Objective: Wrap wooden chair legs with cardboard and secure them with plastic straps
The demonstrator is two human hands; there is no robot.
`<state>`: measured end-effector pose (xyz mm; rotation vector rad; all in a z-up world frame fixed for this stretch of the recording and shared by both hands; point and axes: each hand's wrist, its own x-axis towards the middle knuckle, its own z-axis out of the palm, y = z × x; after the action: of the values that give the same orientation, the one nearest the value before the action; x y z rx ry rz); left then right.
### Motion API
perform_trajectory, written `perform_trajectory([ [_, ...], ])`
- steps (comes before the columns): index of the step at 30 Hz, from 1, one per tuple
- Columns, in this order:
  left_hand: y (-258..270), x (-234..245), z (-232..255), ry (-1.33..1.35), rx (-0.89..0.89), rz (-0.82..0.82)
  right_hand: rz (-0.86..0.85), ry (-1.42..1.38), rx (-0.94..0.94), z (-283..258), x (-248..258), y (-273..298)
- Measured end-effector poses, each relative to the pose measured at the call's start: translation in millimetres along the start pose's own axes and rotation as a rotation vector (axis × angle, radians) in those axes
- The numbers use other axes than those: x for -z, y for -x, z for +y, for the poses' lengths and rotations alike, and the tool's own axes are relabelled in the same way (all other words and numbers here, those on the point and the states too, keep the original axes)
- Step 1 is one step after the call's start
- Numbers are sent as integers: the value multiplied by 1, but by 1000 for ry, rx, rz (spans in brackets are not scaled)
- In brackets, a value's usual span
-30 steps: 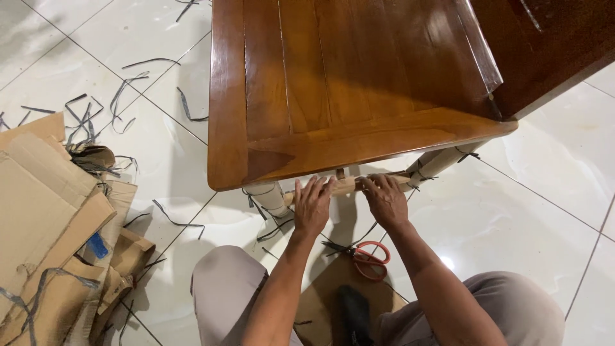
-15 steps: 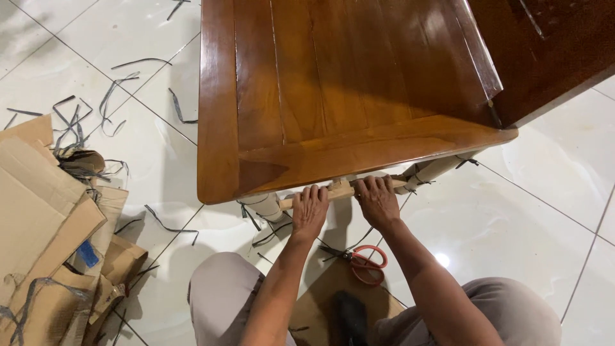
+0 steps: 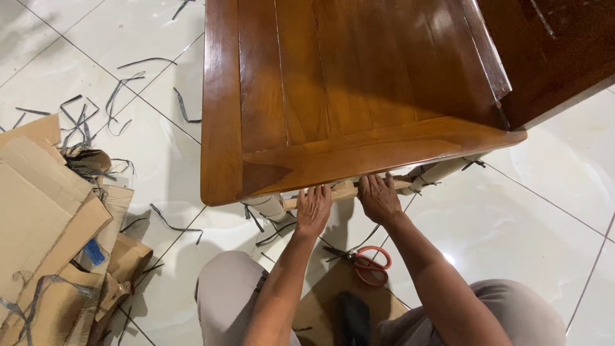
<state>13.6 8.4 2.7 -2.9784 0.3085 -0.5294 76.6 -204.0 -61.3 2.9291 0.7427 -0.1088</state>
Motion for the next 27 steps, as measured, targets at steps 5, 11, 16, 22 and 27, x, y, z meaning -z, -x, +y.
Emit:
perform_trajectory([
  [5, 8, -1, -3, 90, -27, -29, -46, -50, -6, -8, 53, 10],
  [11, 5, 6, -4, 252, 5, -149, -60, -206, 70, 10, 39, 6],
  [16, 9, 4, -6, 221, -65, -159, -60, -365, 127, 16, 30, 2],
  [22, 15, -24, -3, 300, -18, -141, -42, -434, 69, 8, 59, 9],
  [27, 18, -25, -7, 319, 12, -177, -63, -445, 40, 2, 80, 12],
])
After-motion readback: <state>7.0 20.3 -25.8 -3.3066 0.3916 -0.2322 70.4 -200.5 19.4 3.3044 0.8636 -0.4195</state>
